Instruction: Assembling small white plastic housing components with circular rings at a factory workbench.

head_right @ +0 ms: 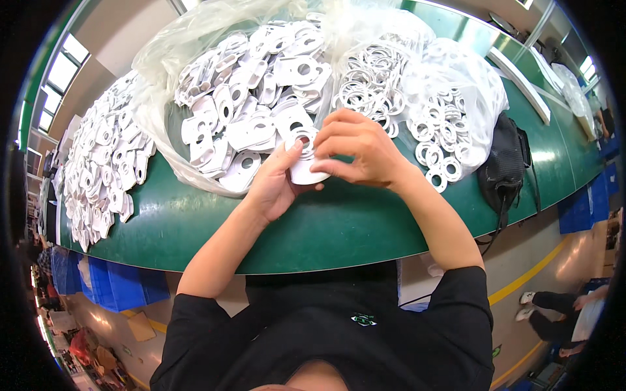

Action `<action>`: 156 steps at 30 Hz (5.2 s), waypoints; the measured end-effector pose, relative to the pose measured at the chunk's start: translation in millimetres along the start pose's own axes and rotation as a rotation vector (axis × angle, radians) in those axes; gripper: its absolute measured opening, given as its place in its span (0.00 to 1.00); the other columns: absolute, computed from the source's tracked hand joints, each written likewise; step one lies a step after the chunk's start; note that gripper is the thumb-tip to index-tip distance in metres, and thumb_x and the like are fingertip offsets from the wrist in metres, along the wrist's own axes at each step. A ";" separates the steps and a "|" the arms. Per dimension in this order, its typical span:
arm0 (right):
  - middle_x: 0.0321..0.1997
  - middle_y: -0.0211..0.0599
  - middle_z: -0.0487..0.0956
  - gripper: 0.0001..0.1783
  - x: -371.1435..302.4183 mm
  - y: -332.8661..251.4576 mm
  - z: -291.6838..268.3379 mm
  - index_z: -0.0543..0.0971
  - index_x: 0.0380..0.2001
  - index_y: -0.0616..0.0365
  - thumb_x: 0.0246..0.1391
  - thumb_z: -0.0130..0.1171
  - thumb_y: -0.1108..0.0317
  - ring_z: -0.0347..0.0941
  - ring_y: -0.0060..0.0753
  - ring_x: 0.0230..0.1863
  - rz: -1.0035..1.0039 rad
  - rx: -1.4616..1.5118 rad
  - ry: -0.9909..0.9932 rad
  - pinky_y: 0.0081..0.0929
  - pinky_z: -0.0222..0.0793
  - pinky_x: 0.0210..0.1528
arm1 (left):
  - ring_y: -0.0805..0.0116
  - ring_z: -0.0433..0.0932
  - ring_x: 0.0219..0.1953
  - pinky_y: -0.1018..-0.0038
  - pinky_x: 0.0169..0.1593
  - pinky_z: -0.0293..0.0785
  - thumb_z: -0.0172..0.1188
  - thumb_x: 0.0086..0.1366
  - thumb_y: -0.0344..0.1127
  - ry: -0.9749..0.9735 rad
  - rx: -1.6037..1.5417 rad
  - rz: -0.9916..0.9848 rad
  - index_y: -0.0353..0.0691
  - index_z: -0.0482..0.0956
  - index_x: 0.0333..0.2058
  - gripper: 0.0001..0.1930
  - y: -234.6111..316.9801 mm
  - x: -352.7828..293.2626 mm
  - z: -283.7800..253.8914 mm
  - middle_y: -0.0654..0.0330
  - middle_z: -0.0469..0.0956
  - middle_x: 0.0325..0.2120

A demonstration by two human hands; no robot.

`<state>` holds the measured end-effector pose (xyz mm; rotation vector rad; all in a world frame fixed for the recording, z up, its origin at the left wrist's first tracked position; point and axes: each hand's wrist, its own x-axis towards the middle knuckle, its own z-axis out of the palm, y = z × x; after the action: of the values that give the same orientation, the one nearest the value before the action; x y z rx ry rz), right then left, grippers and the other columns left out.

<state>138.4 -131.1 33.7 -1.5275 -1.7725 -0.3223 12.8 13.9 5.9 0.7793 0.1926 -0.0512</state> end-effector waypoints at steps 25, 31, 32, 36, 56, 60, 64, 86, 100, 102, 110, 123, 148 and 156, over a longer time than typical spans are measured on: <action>0.32 0.38 0.81 0.10 -12.8 12.8 5.0 0.78 0.36 0.64 0.49 0.64 0.74 0.76 0.21 0.32 0.794 0.867 0.197 0.22 0.74 0.39 | 0.61 0.80 0.39 0.78 0.29 0.76 0.52 0.57 0.30 -0.204 0.078 -0.096 0.36 0.59 0.56 0.27 7.3 4.2 -9.6 0.48 0.75 0.44; 0.35 0.43 0.81 0.08 -9.7 8.8 10.7 0.75 0.30 0.59 0.48 0.65 0.75 0.77 0.25 0.37 0.718 0.923 0.381 0.25 0.74 0.42 | 0.60 0.80 0.38 0.79 0.28 0.74 0.55 0.57 0.30 -0.261 -0.025 -0.211 0.37 0.56 0.59 0.31 3.7 5.5 -13.6 0.46 0.75 0.44; 0.35 0.43 0.81 0.09 -11.3 9.1 12.3 0.74 0.29 0.59 0.48 0.65 0.75 0.77 0.26 0.38 0.735 0.917 0.407 0.25 0.74 0.43 | 0.59 0.80 0.39 0.80 0.28 0.74 0.57 0.57 0.30 -0.227 0.113 -0.165 0.37 0.55 0.60 0.32 2.9 5.2 -8.2 0.45 0.74 0.46; 0.36 0.45 0.81 0.09 -15.4 12.6 17.3 0.74 0.28 0.58 0.47 0.66 0.76 0.78 0.29 0.41 0.778 0.952 0.310 0.26 0.74 0.45 | 0.61 0.80 0.40 0.79 0.29 0.74 0.52 0.52 0.23 -0.250 0.169 -0.169 0.38 0.55 0.59 0.33 5.4 0.5 3.3 0.47 0.75 0.45; 0.37 0.42 0.81 0.07 -18.8 21.4 17.9 0.77 0.29 0.62 0.46 0.66 0.76 0.77 0.26 0.40 0.714 0.941 0.146 0.24 0.74 0.44 | 0.64 0.81 0.39 0.83 0.25 0.71 0.50 0.64 0.32 -0.276 0.180 -0.151 0.39 0.58 0.58 0.24 0.6 2.7 -4.6 0.48 0.76 0.44; 0.44 0.43 0.80 0.14 -14.6 21.7 -0.2 0.77 0.43 0.65 0.52 0.59 0.76 0.76 0.28 0.45 0.719 0.915 -0.008 0.25 0.71 0.50 | 0.60 0.81 0.38 0.84 0.23 0.70 0.53 0.63 0.32 -0.256 0.146 -0.143 0.38 0.57 0.59 0.26 3.7 4.6 -8.8 0.45 0.76 0.43; 0.49 0.43 0.78 0.20 -11.6 17.4 -1.1 0.73 0.52 0.65 0.55 0.55 0.74 0.74 0.29 0.50 0.756 0.987 -0.006 0.26 0.69 0.54 | 0.65 0.81 0.38 0.82 0.24 0.72 0.51 0.64 0.32 -0.259 0.130 -0.137 0.39 0.59 0.58 0.23 4.8 5.2 -9.9 0.48 0.77 0.43; 0.43 0.41 0.80 0.15 -11.0 2.1 18.5 0.75 0.45 0.68 0.52 0.58 0.79 0.77 0.30 0.48 0.706 0.561 0.174 0.21 0.73 0.47 | 0.63 0.81 0.38 0.79 0.29 0.74 0.45 0.69 0.32 -0.189 0.187 -0.090 0.39 0.52 0.61 0.23 -3.9 5.9 -8.4 0.47 0.75 0.44; 0.29 0.27 0.78 0.09 -15.3 14.0 6.6 0.80 0.35 0.64 0.57 0.57 0.69 0.70 0.12 0.33 0.840 0.645 -0.010 0.13 0.66 0.36 | 0.72 0.78 0.30 0.77 0.28 0.69 0.50 0.67 0.37 -0.033 0.904 0.215 0.36 0.63 0.51 0.17 -7.6 0.8 -3.2 0.57 0.78 0.33; 0.29 0.26 0.77 0.09 -14.8 13.6 7.1 0.79 0.35 0.64 0.57 0.57 0.69 0.69 0.12 0.32 0.844 0.613 -0.063 0.13 0.65 0.35 | 0.70 0.74 0.25 0.70 0.29 0.67 0.48 0.68 0.40 0.039 0.904 0.263 0.35 0.68 0.45 0.14 -12.0 1.6 -6.8 0.57 0.76 0.25; 0.25 0.27 0.71 0.06 -15.3 1.5 17.4 0.72 0.30 0.63 0.58 0.53 0.70 0.62 0.16 0.28 0.703 0.401 -0.103 0.18 0.61 0.32 | 0.73 0.68 0.22 0.72 0.28 0.64 0.45 0.69 0.38 0.108 1.133 0.413 0.33 0.71 0.32 0.14 -5.6 3.9 -12.8 0.57 0.71 0.18; 0.28 0.22 0.76 0.11 -19.1 10.2 30.4 0.77 0.33 0.63 0.62 0.52 0.65 0.67 0.10 0.30 0.844 0.673 0.277 0.13 0.63 0.32 | 0.76 0.73 0.36 0.78 0.44 0.70 0.44 0.71 0.37 0.029 0.445 0.380 0.36 0.63 0.46 0.12 -19.3 5.2 -2.1 0.61 0.72 0.38; 0.26 0.23 0.75 0.11 -12.9 1.8 33.4 0.74 0.28 0.57 0.59 0.57 0.62 0.68 0.09 0.30 0.992 0.854 0.382 0.10 0.63 0.34 | 0.59 0.74 0.24 0.65 0.29 0.67 0.55 0.64 0.33 0.066 1.003 0.421 0.31 0.59 0.41 0.16 -18.8 6.2 -7.3 0.49 0.75 0.23; 0.26 0.24 0.76 0.09 -10.6 2.0 20.2 0.75 0.29 0.61 0.46 0.66 0.72 0.69 0.10 0.26 0.939 0.486 0.085 0.11 0.64 0.27 | 0.49 0.76 0.25 0.61 0.29 0.69 0.55 0.61 0.35 0.028 1.194 0.458 0.32 0.63 0.40 0.15 -6.1 3.1 -17.8 0.45 0.75 0.23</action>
<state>132.6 -125.6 12.2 -1.7356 -0.8157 0.4689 12.3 22.2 -11.3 1.9983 -0.0186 0.3090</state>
